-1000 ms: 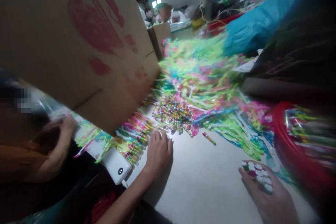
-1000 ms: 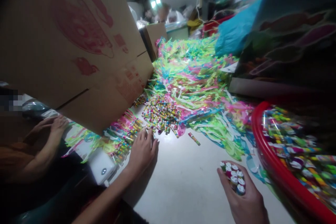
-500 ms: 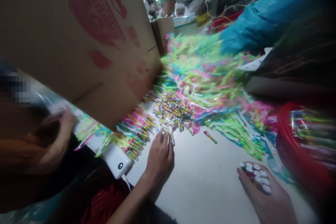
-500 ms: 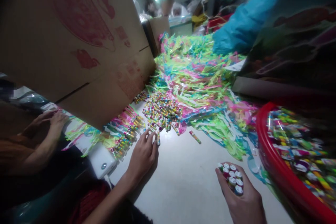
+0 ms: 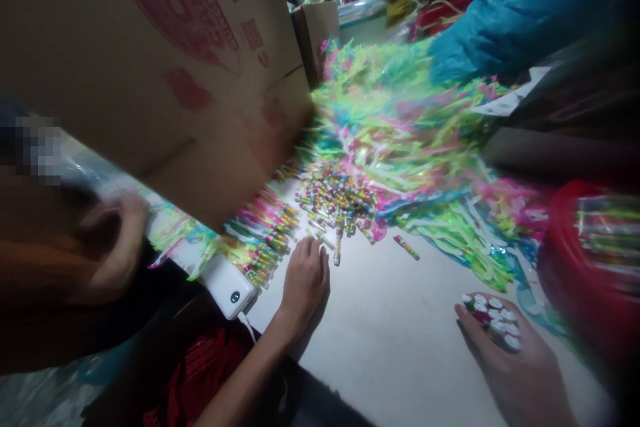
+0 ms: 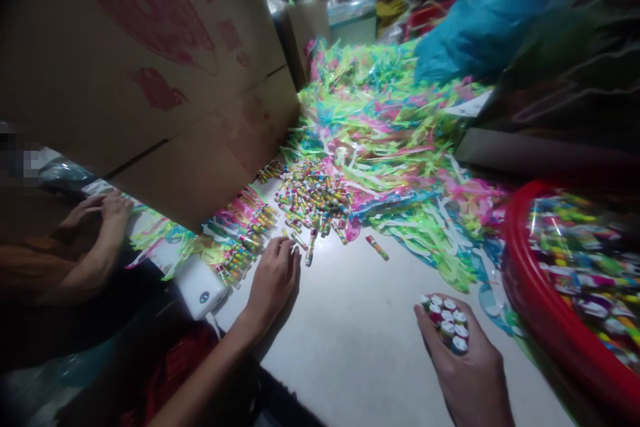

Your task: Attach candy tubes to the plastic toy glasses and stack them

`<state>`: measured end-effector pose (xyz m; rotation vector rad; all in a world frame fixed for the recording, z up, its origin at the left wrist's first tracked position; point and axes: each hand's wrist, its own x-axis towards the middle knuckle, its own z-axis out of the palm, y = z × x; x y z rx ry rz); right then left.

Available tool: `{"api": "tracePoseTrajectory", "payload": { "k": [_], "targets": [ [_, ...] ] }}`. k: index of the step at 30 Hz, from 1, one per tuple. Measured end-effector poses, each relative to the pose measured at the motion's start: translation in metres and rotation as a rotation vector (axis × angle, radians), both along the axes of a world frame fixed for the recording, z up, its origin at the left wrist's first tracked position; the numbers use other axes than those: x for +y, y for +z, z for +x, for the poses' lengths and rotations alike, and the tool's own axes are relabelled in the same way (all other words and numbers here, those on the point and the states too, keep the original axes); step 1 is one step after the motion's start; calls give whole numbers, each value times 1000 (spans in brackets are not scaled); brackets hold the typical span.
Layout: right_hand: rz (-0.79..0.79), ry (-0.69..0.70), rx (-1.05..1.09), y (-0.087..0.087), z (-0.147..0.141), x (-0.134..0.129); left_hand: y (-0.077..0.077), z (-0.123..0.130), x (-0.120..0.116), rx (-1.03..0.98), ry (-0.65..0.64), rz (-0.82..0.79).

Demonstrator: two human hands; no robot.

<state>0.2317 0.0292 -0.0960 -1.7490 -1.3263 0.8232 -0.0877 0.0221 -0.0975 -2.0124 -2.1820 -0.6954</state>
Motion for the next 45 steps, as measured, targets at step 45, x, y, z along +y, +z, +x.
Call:
{"api": "tracePoseTrajectory", "payload": {
  "k": [45],
  "targets": [
    [344, 494, -284, -22, -72, 72, -1, 35, 22, -151, 104, -84]
  ]
}}
